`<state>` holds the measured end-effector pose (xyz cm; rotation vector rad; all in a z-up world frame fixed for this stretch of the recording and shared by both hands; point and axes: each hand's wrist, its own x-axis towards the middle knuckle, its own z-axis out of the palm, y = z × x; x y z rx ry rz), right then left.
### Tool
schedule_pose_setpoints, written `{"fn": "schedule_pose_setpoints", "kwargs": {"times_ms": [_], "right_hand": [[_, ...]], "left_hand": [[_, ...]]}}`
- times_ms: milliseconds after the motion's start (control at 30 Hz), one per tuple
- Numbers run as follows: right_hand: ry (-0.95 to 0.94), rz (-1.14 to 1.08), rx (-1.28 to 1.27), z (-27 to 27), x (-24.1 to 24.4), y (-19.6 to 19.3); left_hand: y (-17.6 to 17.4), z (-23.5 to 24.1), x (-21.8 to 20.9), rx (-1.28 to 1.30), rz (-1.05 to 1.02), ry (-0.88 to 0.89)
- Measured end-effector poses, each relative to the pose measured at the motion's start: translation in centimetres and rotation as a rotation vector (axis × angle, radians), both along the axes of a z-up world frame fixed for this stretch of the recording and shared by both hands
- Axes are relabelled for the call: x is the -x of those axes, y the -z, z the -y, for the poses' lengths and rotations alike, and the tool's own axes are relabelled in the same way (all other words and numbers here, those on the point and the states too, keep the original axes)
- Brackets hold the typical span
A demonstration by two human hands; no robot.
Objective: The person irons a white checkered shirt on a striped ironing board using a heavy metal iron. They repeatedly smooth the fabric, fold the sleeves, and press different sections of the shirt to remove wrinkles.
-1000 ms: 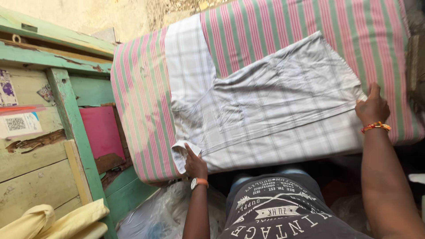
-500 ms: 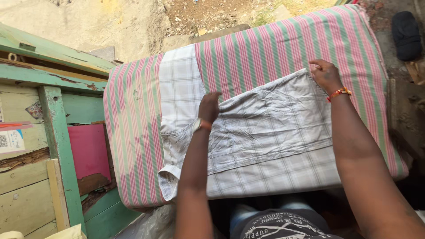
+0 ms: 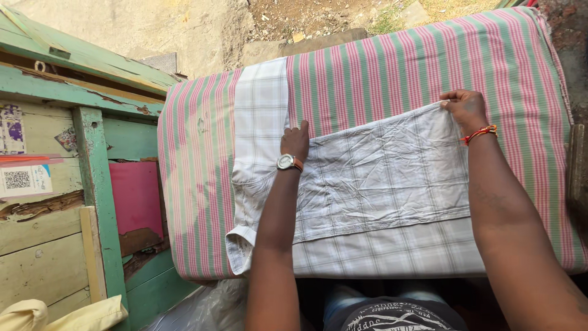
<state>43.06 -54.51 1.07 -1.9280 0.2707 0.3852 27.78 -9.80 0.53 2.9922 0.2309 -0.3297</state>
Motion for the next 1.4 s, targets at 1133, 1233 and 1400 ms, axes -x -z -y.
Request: {"fn": "schedule_pose_setpoints", "kwargs": {"times_ms": [1133, 1233, 1400], "right_hand": [[-0.843, 0.595, 0.799, -31.3, 20.7, -0.3], [-0.831, 0.598, 0.764, -31.6, 21.0, -0.7], [-0.817, 0.626, 0.769, -31.3, 21.1, -0.3]], "left_hand": [[1.2, -19.9, 30.0, 0.867, 0.062, -0.738], [0.1, -18.7, 28.3, 0.611, -0.145, -0.647], [-2.6, -19.0, 27.0, 0.481, -0.257, -0.733]]}}
